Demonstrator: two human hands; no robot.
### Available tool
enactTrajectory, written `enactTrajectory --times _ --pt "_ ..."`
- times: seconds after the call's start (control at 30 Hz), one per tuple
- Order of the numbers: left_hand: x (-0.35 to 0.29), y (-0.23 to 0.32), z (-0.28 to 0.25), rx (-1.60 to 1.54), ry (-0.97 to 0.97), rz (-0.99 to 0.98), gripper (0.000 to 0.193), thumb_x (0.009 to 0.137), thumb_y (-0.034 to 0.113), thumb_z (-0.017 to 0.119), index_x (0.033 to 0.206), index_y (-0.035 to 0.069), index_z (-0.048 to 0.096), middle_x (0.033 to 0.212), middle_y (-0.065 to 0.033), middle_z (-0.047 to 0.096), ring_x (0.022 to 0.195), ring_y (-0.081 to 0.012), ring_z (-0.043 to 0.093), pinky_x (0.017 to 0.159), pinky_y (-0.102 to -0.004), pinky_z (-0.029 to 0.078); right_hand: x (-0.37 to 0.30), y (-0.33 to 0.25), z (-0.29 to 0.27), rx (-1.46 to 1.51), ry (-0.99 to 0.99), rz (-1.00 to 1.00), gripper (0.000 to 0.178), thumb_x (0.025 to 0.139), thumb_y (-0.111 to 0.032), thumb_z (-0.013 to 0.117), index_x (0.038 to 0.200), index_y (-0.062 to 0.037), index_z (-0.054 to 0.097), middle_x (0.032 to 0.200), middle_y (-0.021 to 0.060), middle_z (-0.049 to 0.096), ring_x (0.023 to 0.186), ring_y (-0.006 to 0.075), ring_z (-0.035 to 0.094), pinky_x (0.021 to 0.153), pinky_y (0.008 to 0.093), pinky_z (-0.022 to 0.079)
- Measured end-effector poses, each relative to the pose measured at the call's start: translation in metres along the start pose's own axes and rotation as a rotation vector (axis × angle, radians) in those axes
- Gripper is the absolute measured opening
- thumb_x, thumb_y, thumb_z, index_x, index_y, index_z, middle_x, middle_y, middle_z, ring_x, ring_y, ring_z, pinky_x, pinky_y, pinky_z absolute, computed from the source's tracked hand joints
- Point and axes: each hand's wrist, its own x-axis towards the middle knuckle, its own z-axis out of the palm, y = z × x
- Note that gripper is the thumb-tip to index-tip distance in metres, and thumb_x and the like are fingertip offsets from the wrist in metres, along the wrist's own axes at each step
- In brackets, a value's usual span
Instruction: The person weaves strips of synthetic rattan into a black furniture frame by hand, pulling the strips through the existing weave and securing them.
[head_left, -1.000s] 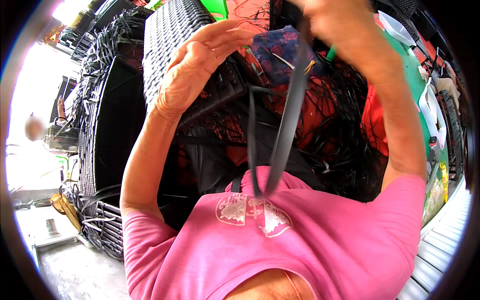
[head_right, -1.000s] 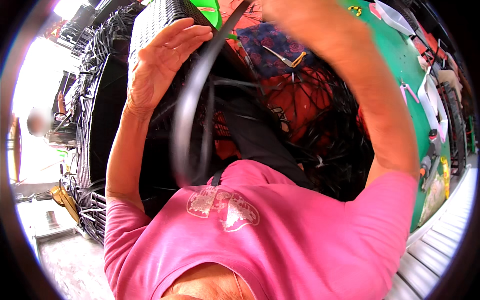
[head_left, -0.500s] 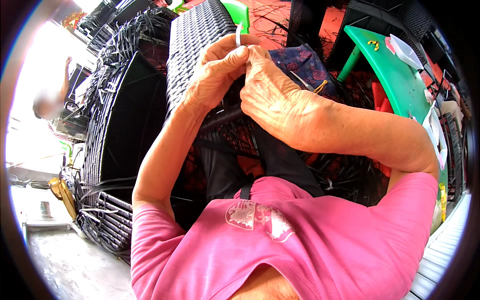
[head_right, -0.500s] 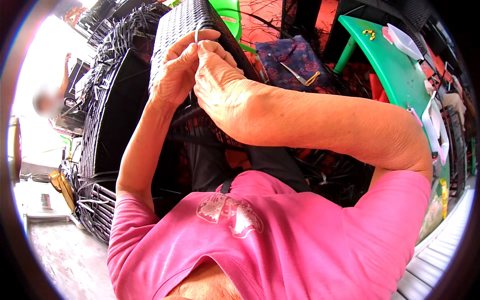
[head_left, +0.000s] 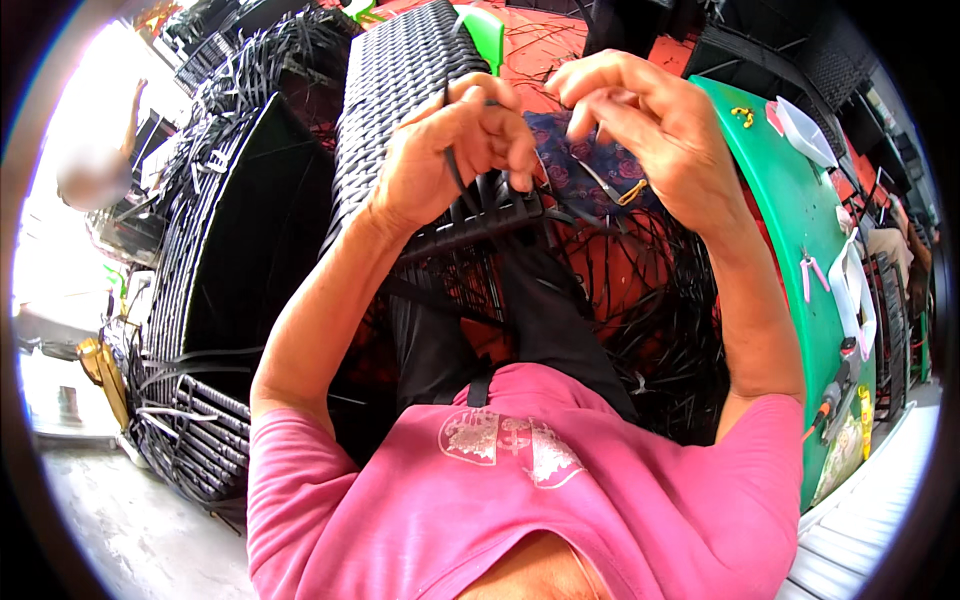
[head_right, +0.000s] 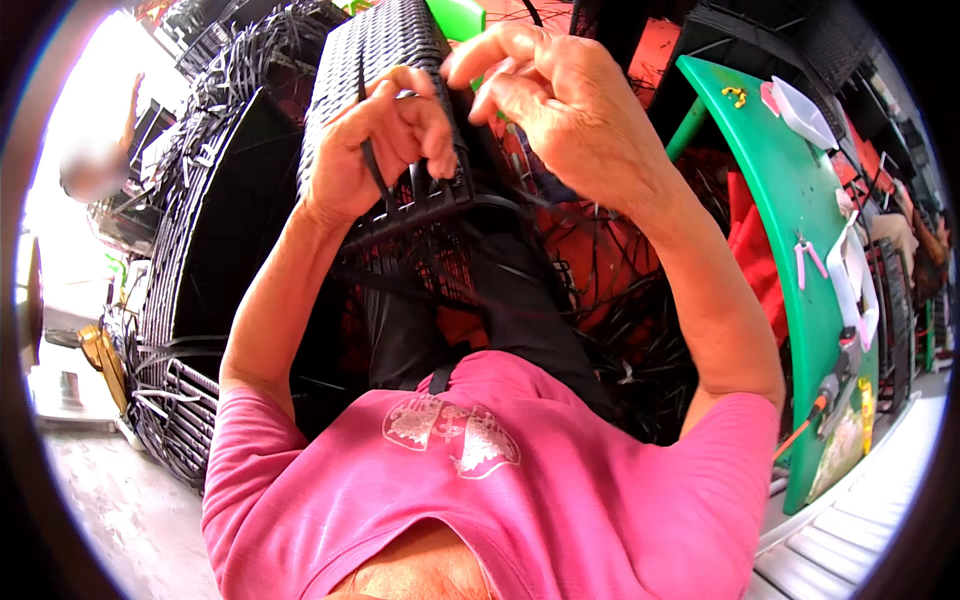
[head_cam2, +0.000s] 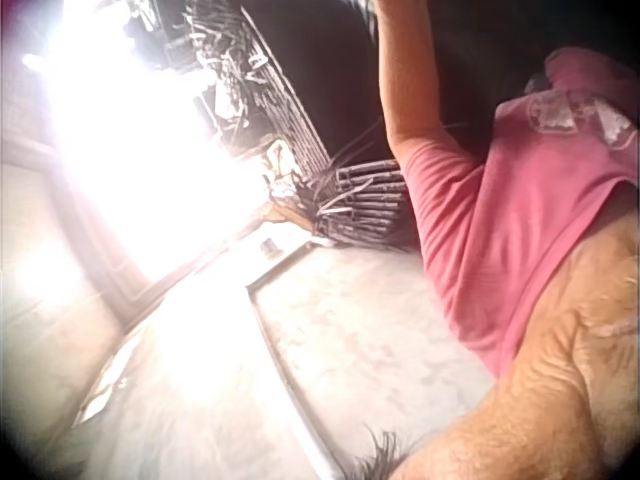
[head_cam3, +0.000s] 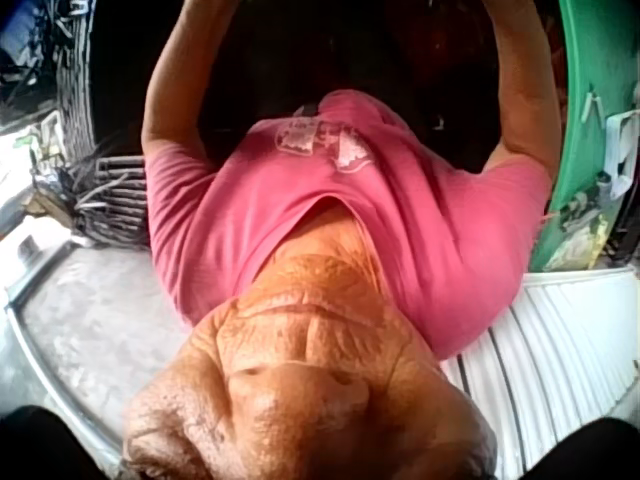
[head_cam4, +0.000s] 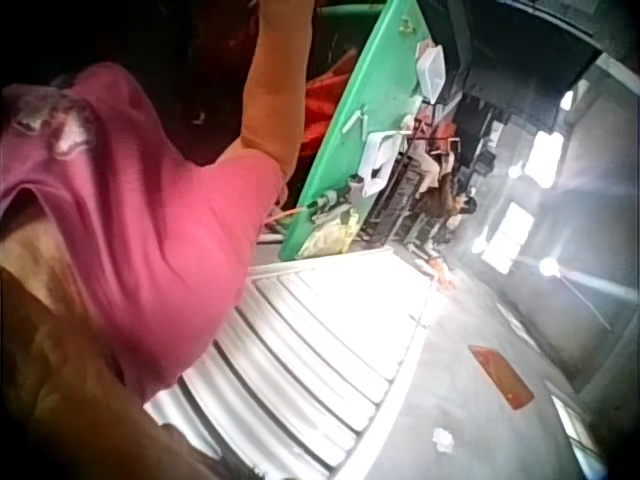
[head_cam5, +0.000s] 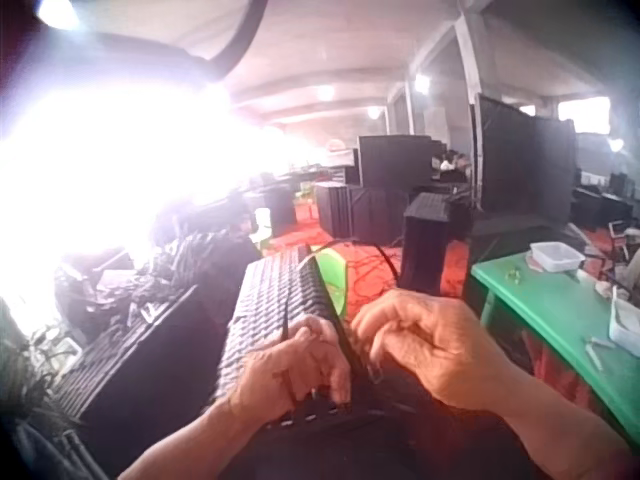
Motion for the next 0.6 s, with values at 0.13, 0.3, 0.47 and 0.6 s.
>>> enactTrajectory --times 0.13,0.3,0.47,0.6 --pt "0.003 -0.006 0.003 0.116 -0.089 -0.041 0.034 0.098 0.035 0.038 0.108 0.003 0.045 0.082 -0.0176 0.058 0.074 -0.0246 0.058 0.075 -0.0346 0.046 0.026 0.03 0.012 0.275 0.015 0.164 0.062 0.096 -0.053 0.031 0.12 -0.001 0.055 0.12 0.0109 0.057 0.108 0.0165 0.054 0.093 0.034 0.041" --pt "0.004 -0.004 0.008 0.281 -0.165 -0.125 0.047 0.094 0.045 0.043 0.111 0.001 0.044 0.092 -0.0147 0.058 0.08 -0.0207 0.056 0.081 -0.0328 0.041 0.079 0.021 0.0 1.123 0.022 0.121 0.041 0.095 -0.037 0.047 0.106 0.0011 0.059 0.095 0.0141 0.065 0.089 0.0237 0.063 0.081 0.0376 0.051" --pt "0.008 -0.009 0.003 0.201 -0.108 0.025 0.075 0.085 0.051 0.056 0.139 0.004 0.033 0.124 -0.0224 0.05 0.105 -0.0324 0.056 0.091 -0.0422 0.043 0.088 0.007 -0.022 0.504 -0.041 0.264 0.048 0.094 -0.042 0.048 0.08 0.0009 0.062 0.053 0.0043 0.055 0.032 0.007 0.038 0.029 0.0207 0.029" --pt "0.003 -0.009 -0.009 0.23 0.036 0.115 0.058 0.092 0.041 0.049 0.133 0.0 0.04 0.121 -0.0227 0.053 0.102 -0.0307 0.06 0.09 -0.0423 0.047 0.053 0.005 -0.001 -0.256 -0.278 0.411 0.062 0.091 -0.05 0.046 0.053 -0.002 0.055 0.038 0.0011 0.044 0.03 0.0063 0.037 0.032 0.0209 0.028"
